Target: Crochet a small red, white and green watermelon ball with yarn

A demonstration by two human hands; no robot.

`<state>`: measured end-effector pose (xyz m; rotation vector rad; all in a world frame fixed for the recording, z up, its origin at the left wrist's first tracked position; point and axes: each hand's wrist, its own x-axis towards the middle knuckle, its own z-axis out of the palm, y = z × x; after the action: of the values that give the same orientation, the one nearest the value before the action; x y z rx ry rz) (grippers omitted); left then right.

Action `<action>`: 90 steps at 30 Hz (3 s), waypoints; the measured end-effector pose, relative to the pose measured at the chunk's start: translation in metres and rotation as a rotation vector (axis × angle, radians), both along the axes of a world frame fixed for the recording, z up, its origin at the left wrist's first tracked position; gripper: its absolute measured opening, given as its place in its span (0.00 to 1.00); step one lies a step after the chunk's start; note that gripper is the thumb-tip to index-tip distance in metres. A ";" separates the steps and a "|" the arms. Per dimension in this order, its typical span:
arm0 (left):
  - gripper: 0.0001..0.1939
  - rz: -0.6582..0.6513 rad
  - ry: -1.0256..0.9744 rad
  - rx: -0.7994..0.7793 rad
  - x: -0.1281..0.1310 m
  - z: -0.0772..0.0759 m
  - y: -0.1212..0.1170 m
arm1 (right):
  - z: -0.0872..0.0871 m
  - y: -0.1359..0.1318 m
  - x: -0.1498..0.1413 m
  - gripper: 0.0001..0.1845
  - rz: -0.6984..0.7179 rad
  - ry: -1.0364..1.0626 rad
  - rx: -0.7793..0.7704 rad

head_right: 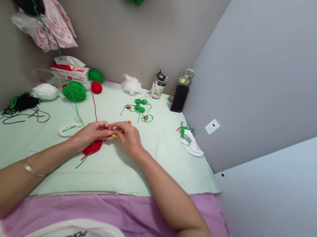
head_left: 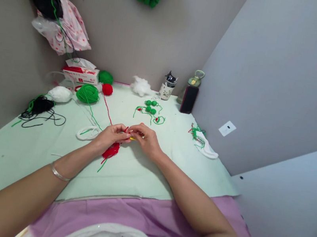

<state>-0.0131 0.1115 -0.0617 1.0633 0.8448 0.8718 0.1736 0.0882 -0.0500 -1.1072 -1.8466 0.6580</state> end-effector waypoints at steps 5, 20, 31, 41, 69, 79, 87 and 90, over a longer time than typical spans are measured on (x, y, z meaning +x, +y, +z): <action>0.10 -0.002 0.017 0.000 -0.002 -0.003 0.002 | 0.004 -0.002 0.000 0.05 0.001 -0.006 0.003; 0.18 -0.060 0.077 -0.023 -0.003 -0.004 0.004 | 0.007 -0.005 0.001 0.05 -0.035 -0.104 -0.012; 0.15 -0.064 0.046 -0.036 -0.001 0.001 0.000 | 0.011 -0.007 0.000 0.04 -0.041 -0.158 -0.024; 0.11 -0.080 0.038 -0.042 -0.002 0.003 0.000 | 0.012 -0.008 0.000 0.05 -0.050 -0.165 -0.013; 0.08 -0.024 0.057 -0.023 -0.001 -0.002 0.002 | 0.010 -0.002 0.003 0.07 -0.078 -0.198 -0.031; 0.06 0.013 0.015 -0.048 -0.002 0.001 0.003 | 0.008 -0.002 0.007 0.06 -0.102 -0.192 -0.019; 0.20 0.079 -0.042 -0.008 0.000 0.005 -0.001 | 0.012 -0.006 0.006 0.06 -0.091 -0.191 -0.002; 0.20 0.076 -0.050 -0.006 0.000 0.009 -0.003 | 0.013 -0.007 0.006 0.06 -0.097 -0.193 0.010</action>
<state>-0.0127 0.1081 -0.0523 1.0058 0.8497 0.9553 0.1796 0.0814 -0.0369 -1.2829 -1.9412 0.4991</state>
